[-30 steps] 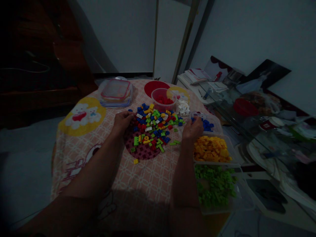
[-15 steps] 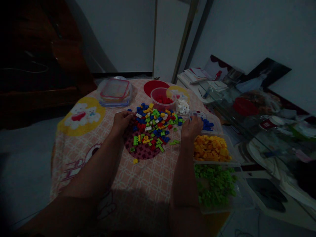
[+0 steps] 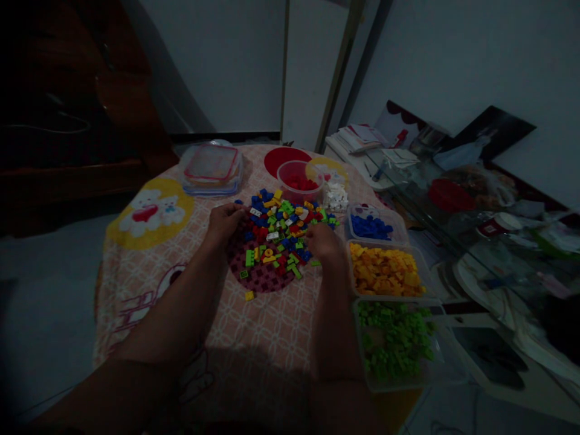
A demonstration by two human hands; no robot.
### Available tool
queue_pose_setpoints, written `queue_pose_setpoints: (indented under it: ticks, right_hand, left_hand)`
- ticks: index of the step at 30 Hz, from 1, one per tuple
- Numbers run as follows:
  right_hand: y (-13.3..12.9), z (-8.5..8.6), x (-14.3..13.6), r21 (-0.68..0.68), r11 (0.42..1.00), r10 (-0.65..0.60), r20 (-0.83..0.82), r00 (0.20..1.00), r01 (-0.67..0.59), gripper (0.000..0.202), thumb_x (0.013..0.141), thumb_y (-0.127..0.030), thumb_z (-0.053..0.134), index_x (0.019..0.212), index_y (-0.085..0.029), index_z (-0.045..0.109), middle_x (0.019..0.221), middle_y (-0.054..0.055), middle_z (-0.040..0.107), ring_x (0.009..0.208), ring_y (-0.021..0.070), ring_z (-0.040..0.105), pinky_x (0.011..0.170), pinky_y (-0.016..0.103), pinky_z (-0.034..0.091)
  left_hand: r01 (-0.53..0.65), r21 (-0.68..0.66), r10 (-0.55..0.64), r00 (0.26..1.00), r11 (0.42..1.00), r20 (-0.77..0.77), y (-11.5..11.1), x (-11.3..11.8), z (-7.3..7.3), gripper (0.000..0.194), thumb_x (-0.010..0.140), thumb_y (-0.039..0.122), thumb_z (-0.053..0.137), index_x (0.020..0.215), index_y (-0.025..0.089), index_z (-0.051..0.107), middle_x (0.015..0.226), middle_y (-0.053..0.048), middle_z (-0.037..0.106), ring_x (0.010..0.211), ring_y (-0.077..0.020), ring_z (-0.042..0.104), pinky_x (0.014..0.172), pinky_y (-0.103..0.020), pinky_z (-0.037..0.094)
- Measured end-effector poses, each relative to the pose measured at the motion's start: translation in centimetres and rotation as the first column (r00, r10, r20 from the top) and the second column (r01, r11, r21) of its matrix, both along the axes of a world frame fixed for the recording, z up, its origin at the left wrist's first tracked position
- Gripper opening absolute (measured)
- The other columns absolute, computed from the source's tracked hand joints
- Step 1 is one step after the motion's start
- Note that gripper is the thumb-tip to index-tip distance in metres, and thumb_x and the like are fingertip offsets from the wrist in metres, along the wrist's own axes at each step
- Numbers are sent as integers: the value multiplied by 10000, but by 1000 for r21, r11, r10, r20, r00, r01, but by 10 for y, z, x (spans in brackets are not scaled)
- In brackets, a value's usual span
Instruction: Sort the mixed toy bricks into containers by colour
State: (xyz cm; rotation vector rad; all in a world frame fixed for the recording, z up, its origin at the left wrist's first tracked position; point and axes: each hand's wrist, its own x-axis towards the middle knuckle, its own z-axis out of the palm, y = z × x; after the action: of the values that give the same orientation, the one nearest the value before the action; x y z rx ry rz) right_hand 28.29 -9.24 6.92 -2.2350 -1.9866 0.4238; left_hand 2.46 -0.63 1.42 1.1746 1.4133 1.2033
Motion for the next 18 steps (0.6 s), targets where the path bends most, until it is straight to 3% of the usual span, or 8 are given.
queue_pose_setpoints:
  ticks: [5, 10, 13, 15, 18]
  right_hand:
    - [2, -13, -1, -7, 1000, 3, 26, 1000, -3, 220, 802, -119, 707, 938, -225, 843, 1042, 77, 834, 990, 232, 757, 789, 263, 505]
    - [3, -11, 1, -21, 999, -31, -44, 999, 31, 121, 828, -147, 698, 779, -200, 796, 870, 68, 811, 842, 204, 746, 735, 254, 495]
    - [4, -6, 3, 55, 991, -112, -157, 981, 122, 110, 847, -177, 685, 796, -196, 781, 796, 54, 779, 747, 190, 721, 718, 264, 514]
    - [4, -5, 4, 113, 963, -195, -324, 926, 243, 130, 859, -217, 663, 900, -198, 785, 759, 34, 752, 667, 182, 697, 663, 268, 529]
    - [5, -3, 7, 158, 876, -285, -594, 752, 456, 232, 857, -267, 624, 1019, -179, 765, 725, 19, 716, 581, 182, 666, 566, 269, 535]
  left_hand:
    - [7, 6, -7, 1000, 1000, 8, 2, -1, -3, 156, 757, 261, 645, 817, 167, 754, 645, -3, 677, 547, -130, 582, 537, -222, 443]
    - [9, 10, -9, 1000, 1000, 6, 3, -1, -4, 147, 751, 289, 670, 797, 173, 749, 648, -11, 678, 557, -138, 585, 536, -228, 442]
    - [0, 11, 0, 1000, 1000, 8, 1, 0, -3, 149, 754, 274, 650, 800, 171, 748, 651, -12, 680, 544, -135, 581, 525, -228, 435]
    - [-3, 12, 3, 1000, 1000, 9, 0, 0, -2, 157, 758, 263, 632, 807, 168, 748, 650, -9, 678, 531, -131, 576, 521, -227, 432]
    - [2, 13, -2, 1000, 1000, 2, 0, 0, -1, 157, 760, 263, 638, 811, 163, 749, 648, -5, 675, 524, -125, 576, 529, -224, 441]
